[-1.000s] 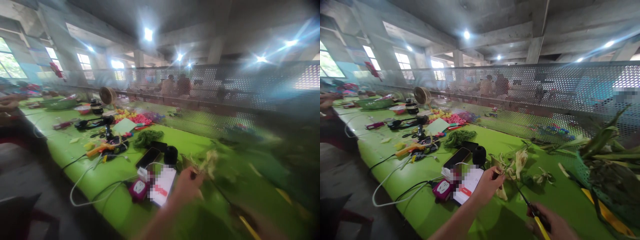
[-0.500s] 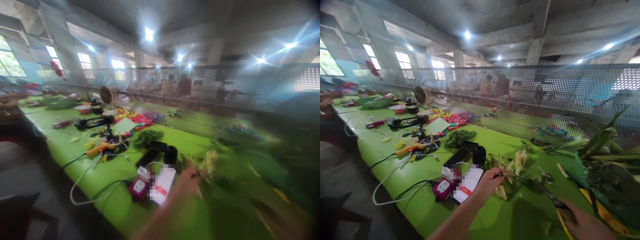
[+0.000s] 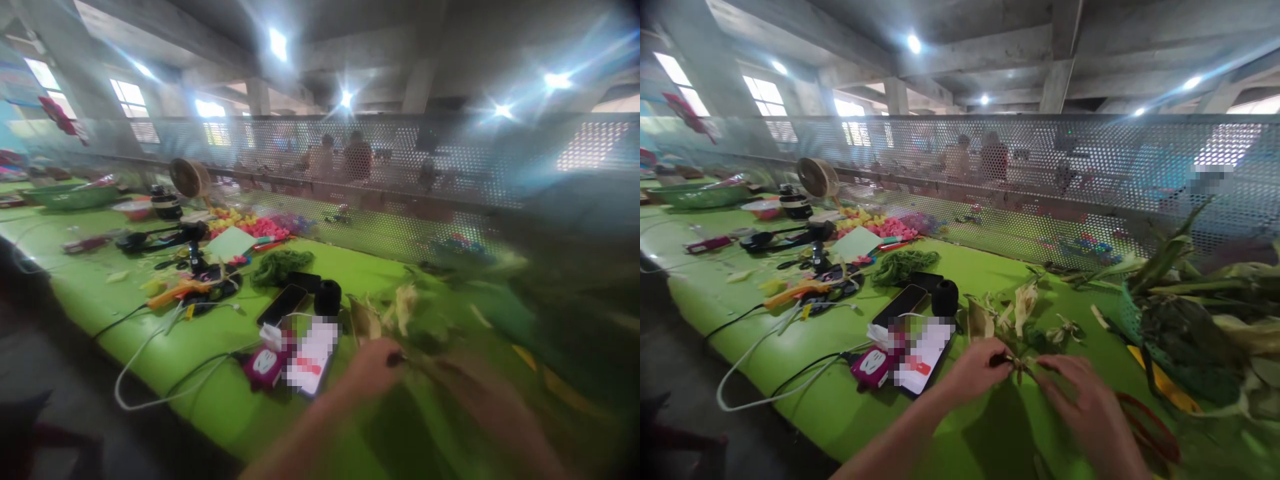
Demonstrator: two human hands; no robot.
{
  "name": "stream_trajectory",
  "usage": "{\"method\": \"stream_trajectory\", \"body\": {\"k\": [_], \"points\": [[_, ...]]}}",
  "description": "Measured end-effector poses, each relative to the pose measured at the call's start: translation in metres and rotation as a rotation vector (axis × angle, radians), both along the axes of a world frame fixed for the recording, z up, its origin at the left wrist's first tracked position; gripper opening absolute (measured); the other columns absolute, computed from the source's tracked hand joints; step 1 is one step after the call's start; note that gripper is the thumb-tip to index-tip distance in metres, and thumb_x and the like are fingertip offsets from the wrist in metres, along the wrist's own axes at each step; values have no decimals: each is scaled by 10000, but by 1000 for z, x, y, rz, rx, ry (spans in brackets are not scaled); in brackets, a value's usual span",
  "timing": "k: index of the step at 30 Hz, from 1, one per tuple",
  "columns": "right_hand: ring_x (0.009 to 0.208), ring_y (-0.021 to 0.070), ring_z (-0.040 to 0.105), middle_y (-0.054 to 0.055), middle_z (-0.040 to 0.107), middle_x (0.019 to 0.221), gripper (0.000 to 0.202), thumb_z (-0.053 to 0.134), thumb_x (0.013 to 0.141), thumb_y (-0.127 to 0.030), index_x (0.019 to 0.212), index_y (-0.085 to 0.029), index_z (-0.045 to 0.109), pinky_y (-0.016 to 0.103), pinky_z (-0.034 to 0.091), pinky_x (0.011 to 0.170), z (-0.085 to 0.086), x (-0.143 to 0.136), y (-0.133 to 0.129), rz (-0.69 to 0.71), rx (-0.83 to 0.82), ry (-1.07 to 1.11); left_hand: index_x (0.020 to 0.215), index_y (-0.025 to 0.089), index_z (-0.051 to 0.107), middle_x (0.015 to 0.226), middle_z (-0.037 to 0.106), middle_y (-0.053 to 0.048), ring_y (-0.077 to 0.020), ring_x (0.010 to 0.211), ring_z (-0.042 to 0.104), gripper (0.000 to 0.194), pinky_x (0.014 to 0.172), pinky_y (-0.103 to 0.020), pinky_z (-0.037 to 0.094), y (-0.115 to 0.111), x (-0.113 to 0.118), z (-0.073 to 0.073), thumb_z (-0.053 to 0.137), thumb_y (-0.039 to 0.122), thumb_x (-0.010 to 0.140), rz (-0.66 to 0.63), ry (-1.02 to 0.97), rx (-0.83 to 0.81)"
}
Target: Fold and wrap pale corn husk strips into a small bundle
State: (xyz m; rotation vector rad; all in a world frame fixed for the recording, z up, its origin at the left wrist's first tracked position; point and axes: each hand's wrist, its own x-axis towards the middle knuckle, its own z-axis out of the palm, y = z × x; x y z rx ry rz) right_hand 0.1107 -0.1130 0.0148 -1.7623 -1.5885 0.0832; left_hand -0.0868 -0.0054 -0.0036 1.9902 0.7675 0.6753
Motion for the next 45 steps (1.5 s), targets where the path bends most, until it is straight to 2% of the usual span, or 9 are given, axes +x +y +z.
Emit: {"method": "stream_trajectory", "body": {"k": [3, 7, 12, 18, 23, 30, 35, 39, 45], "points": [[791, 249, 704, 40, 769, 848, 281, 602, 791, -497, 837, -277, 770, 368, 566, 744, -4, -17, 3, 15, -124, 73, 826, 142, 690, 756, 628, -35, -143, 701, 536, 184, 625, -253, 382, -2, 4, -3, 616, 310, 812, -63, -85, -168], [712, 244, 705, 47, 777, 790, 280, 615, 742, -470, 782, -238, 767, 319, 560, 683, 3, -26, 3, -87, -190, 320, 974, 134, 682, 873, 684, -71, -148, 751, 586, 336, 701, -278, 452, -7, 10, -10, 695, 405, 776, -109, -273, -440], [745, 258, 711, 49, 779, 768, 271, 672, 666, -473, 724, -226, 769, 292, 555, 688, 11, -37, 4, -113, -158, 544, 899, 125, 688, 826, 681, -62, -146, 743, 591, 201, 737, -298, 464, -11, 18, -18, 688, 286, 778, -71, -350, -432], [736, 269, 703, 58, 767, 716, 319, 703, 622, -535, 650, -220, 738, 319, 561, 693, 7, -38, 6, -107, -232, 728, 913, 135, 671, 812, 666, -50, -135, 716, 578, 215, 710, -283, 464, -13, 19, -16, 683, 307, 785, -49, -360, -538], [828, 284, 717, 50, 792, 811, 288, 704, 630, -493, 728, -233, 778, 308, 565, 737, 8, -39, 5, -106, -238, 674, 932, 143, 678, 877, 680, -58, -157, 800, 589, 188, 739, -283, 450, -15, 16, -9, 656, 273, 798, -35, -363, -404], [786, 272, 719, 34, 794, 813, 258, 655, 666, -457, 726, -242, 782, 287, 562, 711, 6, -43, 1, -95, -184, 544, 871, 115, 673, 754, 641, -41, -131, 684, 545, 224, 690, -278, 434, -16, 18, -7, 690, 304, 751, -34, -373, -520], [732, 264, 712, 32, 785, 755, 262, 654, 673, -466, 706, -232, 767, 278, 552, 671, 2, -46, 0, -100, -167, 518, 827, 134, 646, 733, 597, -17, -119, 669, 500, 150, 672, -263, 407, -20, 20, -4, 660, 269, 762, -13, -356, -508], [707, 254, 703, 28, 782, 743, 289, 653, 691, -492, 742, -230, 764, 269, 537, 632, -1, -48, 0, -133, -188, 487, 817, 148, 629, 740, 580, -10, -123, 694, 489, 97, 677, -256, 390, -22, 24, -8, 627, 233, 772, 20, -343, -447], [771, 250, 703, 32, 781, 806, 341, 647, 710, -522, 818, -217, 757, 274, 533, 682, 2, -44, 1, -105, -181, 532, 820, 153, 616, 747, 578, -8, -120, 676, 492, 99, 672, -263, 397, -19, 27, -14, 614, 244, 781, 45, -338, -480]]}}
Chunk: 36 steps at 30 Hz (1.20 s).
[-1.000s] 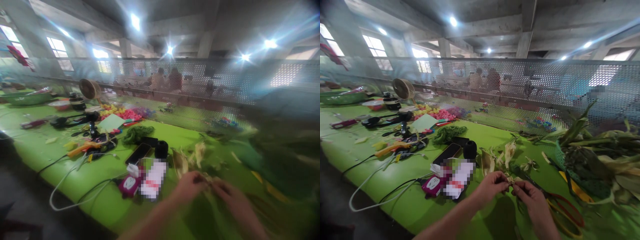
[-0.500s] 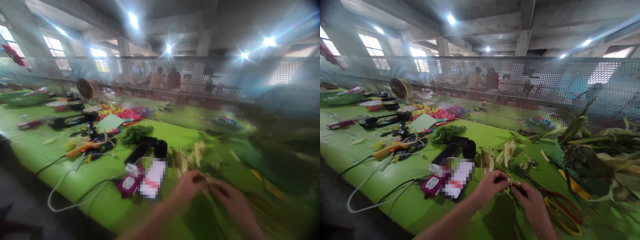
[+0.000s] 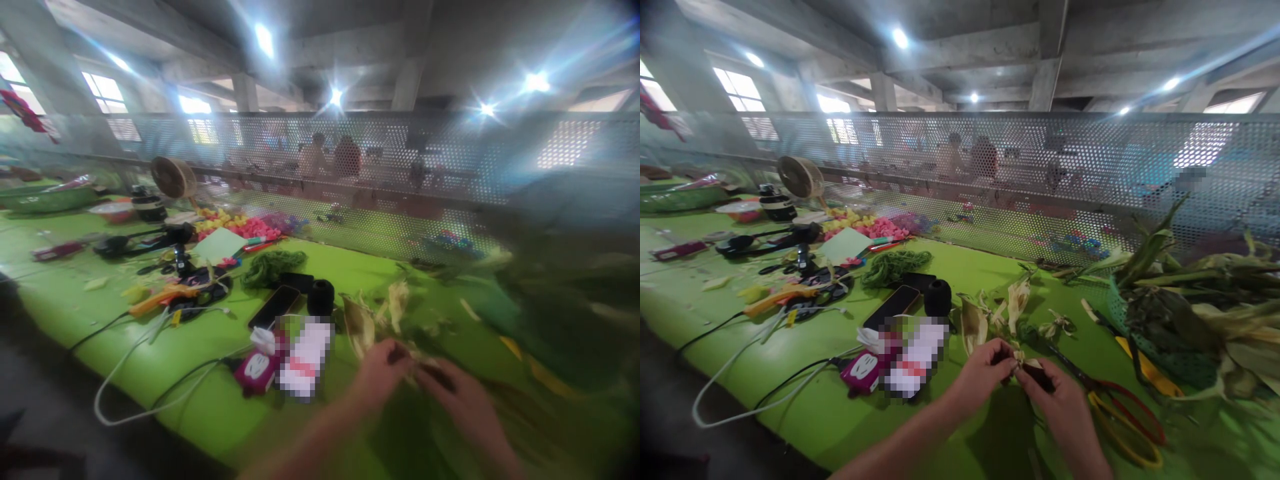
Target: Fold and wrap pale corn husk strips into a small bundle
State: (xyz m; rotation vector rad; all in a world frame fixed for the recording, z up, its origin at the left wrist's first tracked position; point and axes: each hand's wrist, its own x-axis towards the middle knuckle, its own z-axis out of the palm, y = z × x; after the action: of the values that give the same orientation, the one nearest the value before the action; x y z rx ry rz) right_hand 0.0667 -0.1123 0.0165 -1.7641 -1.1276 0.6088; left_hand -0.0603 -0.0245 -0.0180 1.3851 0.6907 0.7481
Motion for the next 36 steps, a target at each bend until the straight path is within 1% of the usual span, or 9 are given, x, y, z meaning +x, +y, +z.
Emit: {"method": "stream_trajectory", "body": {"k": [4, 8, 10, 12, 14, 18, 26, 32, 36], "points": [[726, 228, 681, 30, 755, 743, 336, 635, 717, -535, 740, -212, 721, 270, 520, 680, 4, 5, 0, -44, 5, -11, 832, 145, 642, 770, 604, -30, -138, 709, 520, 163, 679, -274, 406, 3, -5, 2, 647, 300, 781, -58, 10, -15], [709, 230, 675, 37, 749, 722, 329, 644, 696, -527, 715, -205, 713, 270, 513, 646, 6, 6, -1, -88, -12, 63, 896, 155, 659, 863, 634, -54, -167, 785, 581, 377, 758, -318, 443, 2, -8, 4, 590, 521, 836, -75, -75, -156], [690, 231, 668, 38, 745, 699, 310, 654, 677, -513, 687, -208, 712, 274, 514, 631, 7, 5, -1, -114, -7, 97, 906, 149, 653, 864, 637, -57, -166, 781, 589, 443, 764, -320, 445, 0, -7, 4, 604, 580, 812, -82, -94, -175], [685, 231, 666, 38, 743, 684, 288, 666, 658, -495, 667, -212, 715, 275, 518, 631, 9, 3, 0, -123, -3, 124, 894, 142, 642, 844, 636, -53, -156, 762, 572, 421, 735, -297, 437, 0, -4, 1, 703, 532, 747, -81, -81, -108], [706, 235, 673, 41, 748, 695, 277, 674, 646, -486, 663, -214, 725, 273, 523, 651, 10, 2, 0, -118, -5, 144, 878, 142, 631, 824, 629, -43, -146, 753, 549, 354, 700, -273, 422, 0, -1, -3, 764, 422, 706, -46, -48, -19], [753, 239, 677, 43, 757, 744, 289, 671, 654, -492, 686, -211, 736, 272, 523, 685, 7, 2, 2, -88, -16, 160, 831, 142, 616, 779, 611, -29, -141, 723, 528, 207, 655, -262, 404, 3, 2, -7, 711, 291, 724, 12, 1, 29], [662, 209, 643, 30, 724, 688, 297, 644, 716, -497, 655, -210, 692, 263, 499, 582, 1, 5, 0, -31, 2, 132, 790, 133, 626, 704, 597, -12, -122, 654, 508, 170, 623, -258, 385, 4, -6, 2, 694, 265, 707, -70, 0, -48], [805, 239, 698, 50, 772, 832, 316, 690, 682, -479, 824, -202, 747, 279, 532, 705, 3, 10, 2, -7, 44, 112, 856, 126, 648, 773, 623, -30, -133, 695, 524, 189, 644, -263, 402, 7, -6, -2, 681, 234, 705, -54, 88, 49], [733, 223, 694, 36, 755, 745, 304, 671, 702, -492, 768, -199, 721, 269, 531, 675, -1, 8, 3, -22, 32, 4, 877, 124, 665, 776, 633, -31, -130, 686, 526, 211, 639, -258, 400, 3, -6, 2, 695, 258, 718, -81, 127, 95]]}}
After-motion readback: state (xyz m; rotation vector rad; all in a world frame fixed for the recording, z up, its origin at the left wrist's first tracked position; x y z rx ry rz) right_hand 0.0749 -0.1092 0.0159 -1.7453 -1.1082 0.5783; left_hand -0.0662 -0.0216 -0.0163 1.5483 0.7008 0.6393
